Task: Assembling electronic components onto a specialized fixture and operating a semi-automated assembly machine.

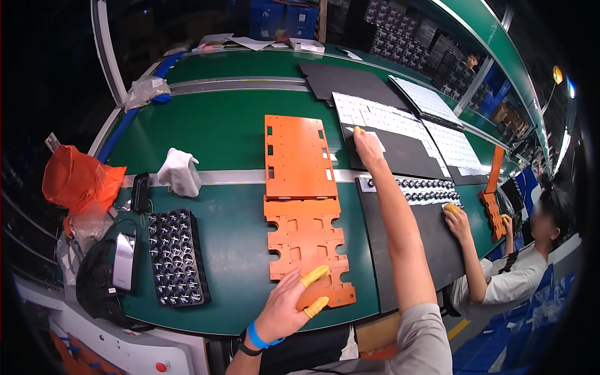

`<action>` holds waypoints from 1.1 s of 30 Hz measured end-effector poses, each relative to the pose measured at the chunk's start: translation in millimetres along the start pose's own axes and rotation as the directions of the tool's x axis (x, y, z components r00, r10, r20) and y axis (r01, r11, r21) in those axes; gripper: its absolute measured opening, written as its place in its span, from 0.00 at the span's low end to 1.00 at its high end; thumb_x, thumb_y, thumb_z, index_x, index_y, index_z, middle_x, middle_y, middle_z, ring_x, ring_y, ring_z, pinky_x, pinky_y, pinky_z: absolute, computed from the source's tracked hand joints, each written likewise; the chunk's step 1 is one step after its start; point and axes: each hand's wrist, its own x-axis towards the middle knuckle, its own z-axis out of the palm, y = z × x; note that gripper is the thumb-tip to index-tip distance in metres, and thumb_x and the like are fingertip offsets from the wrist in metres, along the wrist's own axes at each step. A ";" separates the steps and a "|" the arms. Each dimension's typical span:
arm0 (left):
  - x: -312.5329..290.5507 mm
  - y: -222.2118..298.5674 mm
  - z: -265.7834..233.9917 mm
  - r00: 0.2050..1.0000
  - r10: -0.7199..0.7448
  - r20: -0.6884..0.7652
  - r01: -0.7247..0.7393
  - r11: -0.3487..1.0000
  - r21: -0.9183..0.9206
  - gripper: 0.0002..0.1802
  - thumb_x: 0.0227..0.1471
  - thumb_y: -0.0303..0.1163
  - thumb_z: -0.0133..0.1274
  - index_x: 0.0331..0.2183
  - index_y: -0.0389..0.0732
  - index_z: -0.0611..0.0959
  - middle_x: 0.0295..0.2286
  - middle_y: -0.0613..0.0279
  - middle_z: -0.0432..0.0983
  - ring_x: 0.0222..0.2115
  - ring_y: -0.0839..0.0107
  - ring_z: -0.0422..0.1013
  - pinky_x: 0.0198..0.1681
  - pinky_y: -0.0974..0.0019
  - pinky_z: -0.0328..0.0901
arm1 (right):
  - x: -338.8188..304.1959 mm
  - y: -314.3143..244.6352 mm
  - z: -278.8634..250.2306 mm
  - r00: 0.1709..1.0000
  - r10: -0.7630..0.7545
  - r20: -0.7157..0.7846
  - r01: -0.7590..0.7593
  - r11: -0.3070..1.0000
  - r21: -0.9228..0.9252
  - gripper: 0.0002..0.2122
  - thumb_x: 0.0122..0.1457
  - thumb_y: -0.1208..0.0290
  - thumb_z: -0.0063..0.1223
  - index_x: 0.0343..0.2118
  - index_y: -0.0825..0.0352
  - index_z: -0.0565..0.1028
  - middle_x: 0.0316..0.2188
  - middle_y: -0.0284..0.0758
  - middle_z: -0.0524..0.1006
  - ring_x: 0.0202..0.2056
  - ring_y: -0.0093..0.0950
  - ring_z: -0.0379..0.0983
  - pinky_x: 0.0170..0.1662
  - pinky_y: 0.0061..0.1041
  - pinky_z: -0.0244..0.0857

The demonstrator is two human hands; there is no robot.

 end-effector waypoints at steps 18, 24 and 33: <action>0.1 7.0 -1.6 0.999 0.024 -0.044 -0.021 0.998 0.062 0.31 0.54 0.39 0.62 0.57 0.41 0.75 0.52 0.52 0.75 0.55 0.43 0.67 0.64 0.48 0.57 | 2.6 28.5 43.3 0.889 0.440 0.128 -0.452 0.888 0.082 0.16 0.67 0.58 0.45 0.47 0.66 0.75 0.44 0.51 0.78 0.43 0.52 0.76 0.44 0.46 0.73; 3.4 7.3 -0.7 0.997 0.063 -0.049 -0.060 0.996 0.071 0.29 0.54 0.37 0.62 0.56 0.38 0.75 0.52 0.54 0.76 0.54 0.47 0.69 0.65 0.47 0.57 | 4.1 -5.6 29.0 0.848 0.487 0.211 -0.501 0.865 0.015 0.30 0.65 0.45 0.45 0.58 0.69 0.70 0.53 0.53 0.73 0.54 0.50 0.69 0.57 0.48 0.62; 2.5 5.8 3.0 0.995 0.072 -0.065 -0.063 0.990 0.124 0.29 0.54 0.37 0.61 0.55 0.39 0.76 0.52 0.55 0.76 0.54 0.47 0.69 0.65 0.48 0.56 | 0.5 -31.3 -7.6 0.828 0.504 0.246 -0.515 0.857 -0.020 0.36 0.64 0.38 0.40 0.66 0.62 0.62 0.67 0.56 0.55 0.69 0.57 0.46 0.67 0.63 0.36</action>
